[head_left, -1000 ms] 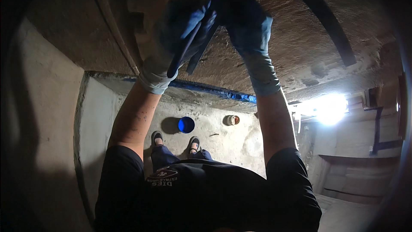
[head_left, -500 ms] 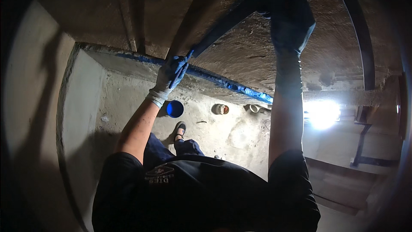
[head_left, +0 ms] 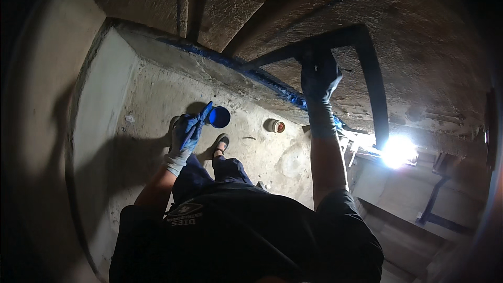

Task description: The person paints a blue stripe onto a concrete wall using a brush and a container of blue paint, then uses a square tool to mark out and paint a rectangular outline.

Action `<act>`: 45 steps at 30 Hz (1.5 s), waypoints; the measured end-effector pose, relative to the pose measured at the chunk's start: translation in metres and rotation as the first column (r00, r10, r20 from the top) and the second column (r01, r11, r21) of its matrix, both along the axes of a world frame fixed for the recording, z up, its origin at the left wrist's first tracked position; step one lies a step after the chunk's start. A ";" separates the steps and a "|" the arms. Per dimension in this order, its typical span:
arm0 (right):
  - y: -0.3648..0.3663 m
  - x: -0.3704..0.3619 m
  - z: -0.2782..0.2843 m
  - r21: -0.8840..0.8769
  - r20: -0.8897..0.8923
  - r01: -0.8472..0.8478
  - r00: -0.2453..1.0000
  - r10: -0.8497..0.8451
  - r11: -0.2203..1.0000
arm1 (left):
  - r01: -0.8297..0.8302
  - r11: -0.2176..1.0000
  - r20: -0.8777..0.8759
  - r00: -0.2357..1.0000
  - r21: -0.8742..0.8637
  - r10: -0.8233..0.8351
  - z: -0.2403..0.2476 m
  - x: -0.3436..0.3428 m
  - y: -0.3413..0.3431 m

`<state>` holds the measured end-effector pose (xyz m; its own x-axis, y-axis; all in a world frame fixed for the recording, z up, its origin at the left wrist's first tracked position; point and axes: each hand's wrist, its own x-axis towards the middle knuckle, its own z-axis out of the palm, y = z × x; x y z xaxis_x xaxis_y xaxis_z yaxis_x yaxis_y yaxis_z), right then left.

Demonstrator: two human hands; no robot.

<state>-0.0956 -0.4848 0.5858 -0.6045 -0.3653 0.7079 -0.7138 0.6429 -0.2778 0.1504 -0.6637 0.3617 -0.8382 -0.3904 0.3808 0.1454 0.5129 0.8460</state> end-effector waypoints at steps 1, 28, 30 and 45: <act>-0.001 -0.002 -0.006 0.005 0.009 -0.001 1.000 0.001 1.000 | -0.013 1.000 0.004 1.000 0.023 0.012 0.000 0.002 0.000; -0.019 -0.031 -0.030 -0.024 0.046 0.001 0.999 0.000 1.000 | 0.209 0.839 -0.166 0.976 0.502 -0.144 0.075 -0.106 0.019; -0.019 -0.037 -0.037 -0.056 -0.062 -0.048 0.997 0.044 0.997 | 0.203 0.834 -0.238 0.967 0.513 -0.089 0.095 -0.143 0.027; -0.020 -0.039 -0.041 -0.033 -0.125 -0.041 0.991 0.036 0.999 | 0.001 1.000 -0.315 0.949 0.013 0.003 -0.047 -0.195 0.046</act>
